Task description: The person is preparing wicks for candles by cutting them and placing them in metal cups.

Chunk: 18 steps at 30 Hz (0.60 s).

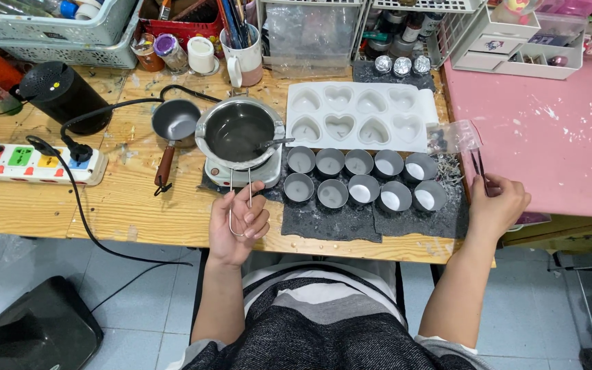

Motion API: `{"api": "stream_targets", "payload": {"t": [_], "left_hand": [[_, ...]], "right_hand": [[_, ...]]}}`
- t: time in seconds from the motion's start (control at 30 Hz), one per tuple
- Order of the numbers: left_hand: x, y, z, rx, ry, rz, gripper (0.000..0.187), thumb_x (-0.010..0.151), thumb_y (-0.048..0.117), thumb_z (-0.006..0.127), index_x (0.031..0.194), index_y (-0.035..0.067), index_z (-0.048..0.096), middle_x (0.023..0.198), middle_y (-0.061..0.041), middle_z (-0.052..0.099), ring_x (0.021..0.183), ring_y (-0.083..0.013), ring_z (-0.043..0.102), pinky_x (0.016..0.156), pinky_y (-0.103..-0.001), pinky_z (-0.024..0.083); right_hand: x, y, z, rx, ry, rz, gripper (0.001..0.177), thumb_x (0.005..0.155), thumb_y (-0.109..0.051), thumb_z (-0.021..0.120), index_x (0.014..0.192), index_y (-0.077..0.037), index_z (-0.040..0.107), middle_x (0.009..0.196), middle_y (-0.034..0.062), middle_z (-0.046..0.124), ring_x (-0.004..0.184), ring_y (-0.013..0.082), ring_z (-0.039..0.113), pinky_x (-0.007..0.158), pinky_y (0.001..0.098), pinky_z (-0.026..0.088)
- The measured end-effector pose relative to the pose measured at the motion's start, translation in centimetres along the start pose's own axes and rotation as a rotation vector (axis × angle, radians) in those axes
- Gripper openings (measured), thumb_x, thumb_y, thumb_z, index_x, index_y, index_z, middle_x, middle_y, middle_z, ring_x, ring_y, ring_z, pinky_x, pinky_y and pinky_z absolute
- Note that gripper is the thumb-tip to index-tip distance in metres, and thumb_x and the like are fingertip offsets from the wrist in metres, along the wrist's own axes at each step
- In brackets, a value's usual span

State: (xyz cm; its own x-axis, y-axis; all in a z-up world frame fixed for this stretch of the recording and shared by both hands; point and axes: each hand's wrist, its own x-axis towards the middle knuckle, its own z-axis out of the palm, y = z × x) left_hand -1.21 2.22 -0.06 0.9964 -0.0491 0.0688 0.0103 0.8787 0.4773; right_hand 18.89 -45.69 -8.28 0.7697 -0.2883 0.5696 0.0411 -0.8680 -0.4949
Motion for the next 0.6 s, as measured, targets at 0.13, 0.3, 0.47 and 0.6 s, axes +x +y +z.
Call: {"api": "stream_targets", "payload": {"t": [0.13,0.3,0.47,0.6], "left_hand": [[-0.8,-0.2,0.0,0.102,0.086,0.036,0.054,0.104,0.041,0.036,0.130,-0.002,0.054,0.070,0.000,0.045,0.055,-0.0100,0.040,0.054,-0.025,0.036],[-1.3,-0.3,-1.1,0.190,0.097,0.061,0.046,0.108,0.034,0.036,0.129,-0.002,0.055,0.070,0.001,0.044,0.055,-0.0096,0.040,0.054,-0.025,0.035],[-1.1,-0.7,-0.6,0.328,0.135,0.070,0.044,0.108,0.032,0.035,0.128,-0.002,0.055,0.068,0.001,0.044,0.054,-0.0091,0.040,0.051,-0.025,0.036],[-1.1,-0.6,0.1,0.299,0.136,0.049,0.042,0.107,0.030,0.035,0.127,-0.002,0.053,0.068,0.000,0.045,0.054,-0.0099,0.041,0.050,-0.025,0.037]], "right_hand": [[-0.8,-1.0,-0.4,0.030,0.173,-0.210,0.022,0.089,-0.010,0.079,0.110,-0.005,0.077,0.113,0.0129,0.065,0.116,0.0335,0.051,0.099,0.0413,0.048],[-3.7,-13.2,-5.6,0.431,-0.118,-0.477,0.017,0.086,-0.010,0.083,0.102,-0.013,0.078,0.097,0.0020,0.065,0.105,0.0235,0.055,0.098,0.0387,0.042],[-6.4,-22.5,-6.9,0.401,-0.480,-0.856,0.028,0.069,-0.025,0.089,0.094,-0.015,0.079,0.079,-0.0008,0.057,0.085,0.0213,0.053,0.086,0.0422,0.037],[-7.3,-23.3,-5.2,0.348,-0.506,-0.969,0.014,0.076,-0.019,0.084,0.086,-0.014,0.075,0.082,-0.0015,0.057,0.088,0.0212,0.055,0.090,0.0434,0.038]]}}
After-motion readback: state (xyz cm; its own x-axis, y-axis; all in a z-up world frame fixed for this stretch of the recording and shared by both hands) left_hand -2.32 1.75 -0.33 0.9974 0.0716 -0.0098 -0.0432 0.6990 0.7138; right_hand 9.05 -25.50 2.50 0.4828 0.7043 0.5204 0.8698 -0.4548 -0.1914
